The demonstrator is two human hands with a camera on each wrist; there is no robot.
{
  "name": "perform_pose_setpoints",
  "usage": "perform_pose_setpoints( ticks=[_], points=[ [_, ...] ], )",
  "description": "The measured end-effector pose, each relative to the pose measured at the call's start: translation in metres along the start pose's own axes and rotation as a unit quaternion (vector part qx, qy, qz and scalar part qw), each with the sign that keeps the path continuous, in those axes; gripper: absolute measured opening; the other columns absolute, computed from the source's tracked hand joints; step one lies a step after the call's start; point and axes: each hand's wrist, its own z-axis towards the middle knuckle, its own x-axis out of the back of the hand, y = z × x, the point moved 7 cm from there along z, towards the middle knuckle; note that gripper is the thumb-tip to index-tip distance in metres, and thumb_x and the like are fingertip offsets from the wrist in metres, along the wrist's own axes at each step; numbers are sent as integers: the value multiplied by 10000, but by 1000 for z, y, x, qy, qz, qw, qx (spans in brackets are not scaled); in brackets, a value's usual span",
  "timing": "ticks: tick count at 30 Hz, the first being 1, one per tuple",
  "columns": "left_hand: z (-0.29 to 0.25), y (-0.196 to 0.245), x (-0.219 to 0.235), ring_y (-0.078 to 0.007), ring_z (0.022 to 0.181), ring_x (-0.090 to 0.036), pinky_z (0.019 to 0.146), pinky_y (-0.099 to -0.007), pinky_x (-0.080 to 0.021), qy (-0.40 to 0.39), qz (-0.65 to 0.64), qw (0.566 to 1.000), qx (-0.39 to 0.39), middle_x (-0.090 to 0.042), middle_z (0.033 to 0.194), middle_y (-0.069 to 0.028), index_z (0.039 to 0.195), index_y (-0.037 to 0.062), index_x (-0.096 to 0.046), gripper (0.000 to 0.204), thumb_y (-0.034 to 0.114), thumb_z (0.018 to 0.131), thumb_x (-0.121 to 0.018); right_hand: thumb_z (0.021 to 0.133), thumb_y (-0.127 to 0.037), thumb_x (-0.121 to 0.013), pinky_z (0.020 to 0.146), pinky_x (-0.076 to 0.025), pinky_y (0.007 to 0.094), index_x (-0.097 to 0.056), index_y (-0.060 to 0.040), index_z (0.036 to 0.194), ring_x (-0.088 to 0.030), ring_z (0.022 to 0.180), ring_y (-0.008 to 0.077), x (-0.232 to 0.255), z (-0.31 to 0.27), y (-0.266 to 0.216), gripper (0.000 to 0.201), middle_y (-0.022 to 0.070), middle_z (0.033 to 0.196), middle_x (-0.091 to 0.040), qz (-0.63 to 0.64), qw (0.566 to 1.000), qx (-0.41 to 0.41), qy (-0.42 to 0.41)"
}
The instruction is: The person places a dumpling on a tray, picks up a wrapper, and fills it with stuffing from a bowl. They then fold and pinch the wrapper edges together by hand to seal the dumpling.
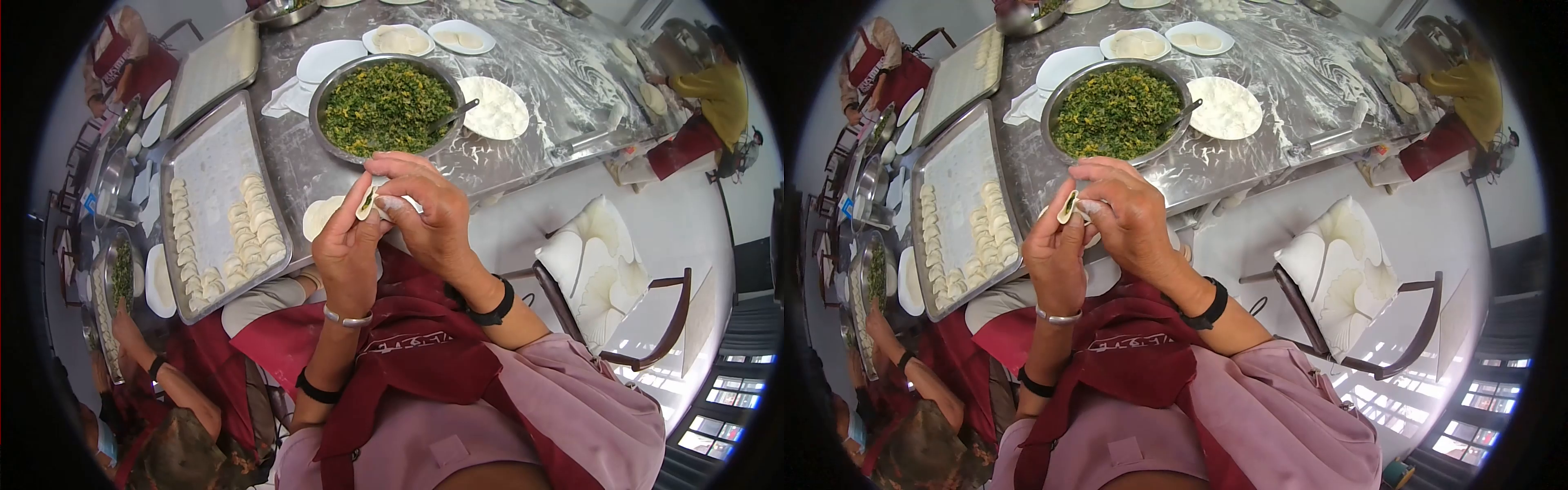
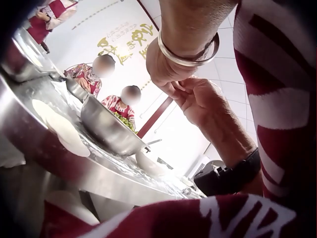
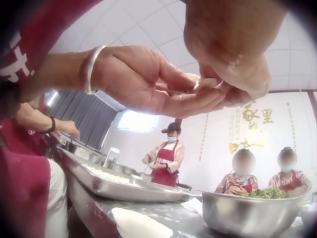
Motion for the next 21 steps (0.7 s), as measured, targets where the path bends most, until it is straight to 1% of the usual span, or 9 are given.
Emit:
perform_pose_setpoints(
  ticks=[3, 4, 7, 10, 13, 15, 18, 19, 21],
  points=[
    [-6, -2, 3, -153, 1014, -633, 863, -286, -576, -8, 1, 1000, -2, -613, 1193, -140, 1357, -81, -484, 384, 2, 983, -514, 750, 0, -685, 887, -525, 410, -670, -15, 922, -635, 1090, 351, 1, -6, 1, 173, 148, 1110, -694, -3, 1000, 17, -19],
    [-8, -3, 3, -158, 1022, -633, 869, -292, -574, -6, -23, 1000, 7, -611, 1197, -142, 1361, -82, -478, 386, 4, 986, -508, 750, -5, -688, 902, -519, 409, -678, -12, 939, -630, 1104, 351, 2, -9, 1, 190, 151, 1122, -691, -8, 999, 23, -30],
    [-12, -4, 2, -172, 1048, -630, 888, -309, -571, -6, -75, 997, 24, -604, 1208, -150, 1373, -86, -456, 394, 12, 993, -492, 750, -21, -700, 955, -491, 399, -694, -4, 1006, -604, 1161, 347, 5, -13, 2, 257, 156, 1163, -681, 29, 997, -63, -41],
    [-18, -2, -2, -186, 1072, -625, 905, -325, -566, -22, -88, 995, 29, -597, 1221, -161, 1390, -89, -427, 410, 17, 997, -479, 748, -30, -710, 990, -467, 398, -696, -5, 1054, -581, 1202, 342, 7, -16, -6, 307, 157, 1193, -672, 54, 994, -80, -42],
    [-25, -1, -4, -193, 1081, -623, 917, -329, -561, -36, -82, 995, 40, -593, 1230, -169, 1406, -92, -398, 428, 25, 1000, -466, 760, -31, -720, 1014, -454, 413, -706, -20, 1041, -578, 1215, 323, 5, -19, -13, 282, 140, 1193, -679, 56, 993, -75, -68],
    [-30, 4, -8, -195, 1080, -624, 918, -325, -559, -44, -78, 995, 50, -589, 1237, -171, 1413, -96, -384, 436, 38, 1004, -457, 755, -26, -721, 1009, -458, 414, -706, -23, 1002, -588, 1203, 319, 5, -26, -13, 248, 134, 1174, -687, 60, 994, -56, -68],
    [-36, 5, -11, -174, 1064, -623, 883, -298, -558, -64, -65, 994, 65, -598, 1220, -154, 1424, -97, -367, 460, 59, 1001, -456, 747, -1, -696, 959, -491, 403, -700, -26, 926, -615, 1153, 320, 9, -29, -23, 181, 128, 1121, -699, 56, 996, -28, -59],
    [-39, 7, -13, -128, 977, -597, 813, -261, -526, -71, -60, 993, 71, -599, 1155, -109, 1401, -87, -405, 438, 41, 986, -460, 744, 10, -684, 936, -506, 398, -698, -27, 897, -626, 1132, 322, 11, -30, -28, 158, 126, 1099, -702, 52, 997, -18, -54],
    [-42, 11, -18, -35, 802, -545, 673, -187, -461, -87, -51, 992, 80, -600, 1024, -17, 1355, -66, -480, 404, 5, 958, -470, 745, 10, -685, 929, -513, 403, -699, -33, 918, -626, 1130, 330, 14, -35, -34, 179, 118, 1100, -703, 18, 998, 12, -65]
  ],
)
